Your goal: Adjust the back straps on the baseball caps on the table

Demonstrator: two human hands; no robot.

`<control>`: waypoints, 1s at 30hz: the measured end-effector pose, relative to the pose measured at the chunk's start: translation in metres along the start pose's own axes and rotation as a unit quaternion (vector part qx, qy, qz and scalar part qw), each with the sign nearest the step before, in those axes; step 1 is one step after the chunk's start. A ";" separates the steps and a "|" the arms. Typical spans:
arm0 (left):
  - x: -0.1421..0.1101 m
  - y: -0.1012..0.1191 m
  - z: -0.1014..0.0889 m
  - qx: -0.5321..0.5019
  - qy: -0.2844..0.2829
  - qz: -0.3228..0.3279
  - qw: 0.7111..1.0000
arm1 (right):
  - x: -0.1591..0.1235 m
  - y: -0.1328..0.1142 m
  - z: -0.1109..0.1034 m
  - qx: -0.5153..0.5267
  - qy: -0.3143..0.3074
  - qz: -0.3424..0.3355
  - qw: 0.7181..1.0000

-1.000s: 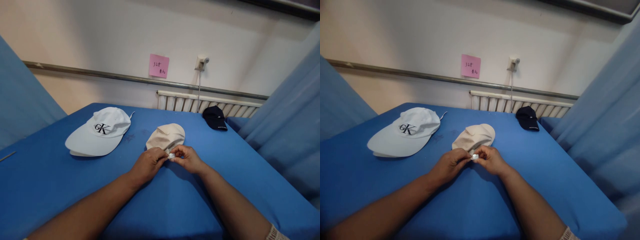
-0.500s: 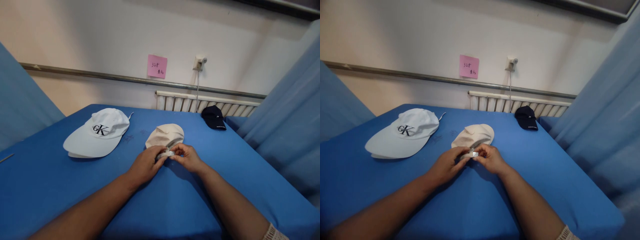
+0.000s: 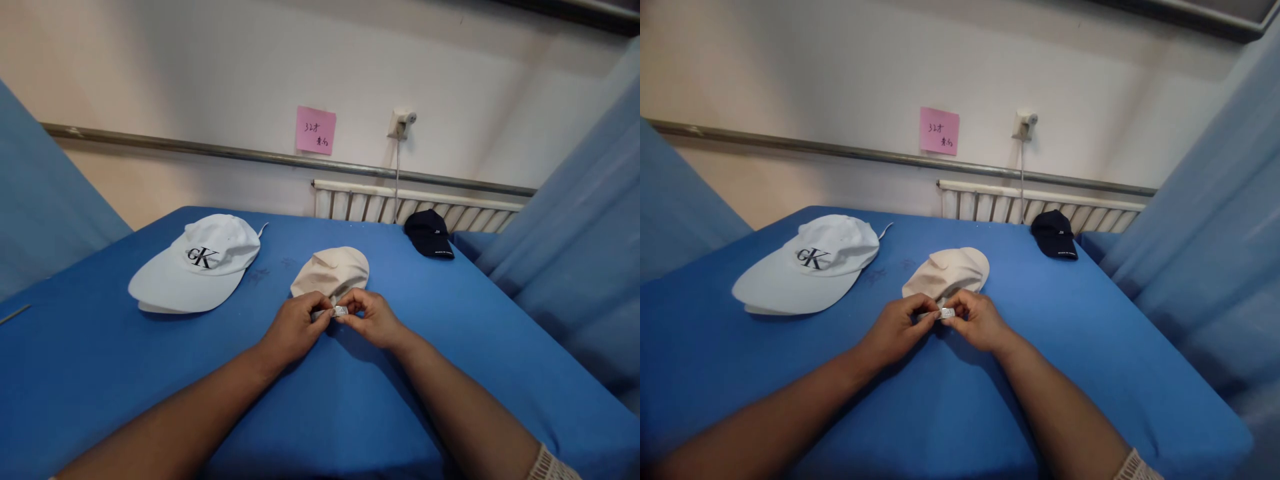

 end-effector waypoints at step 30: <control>-0.003 0.006 -0.004 0.040 0.016 0.023 0.999 | -0.001 -0.019 -0.003 -0.044 0.001 -0.046 0.998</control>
Point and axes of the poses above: each hand's wrist, its own x-axis towards the middle knuckle, its own z-axis out of the palm, y = z × x, the point moved 10 cm from there along x, towards the middle knuckle, and after that the axes turned 3 degrees about -y, right-handed, at the moved point
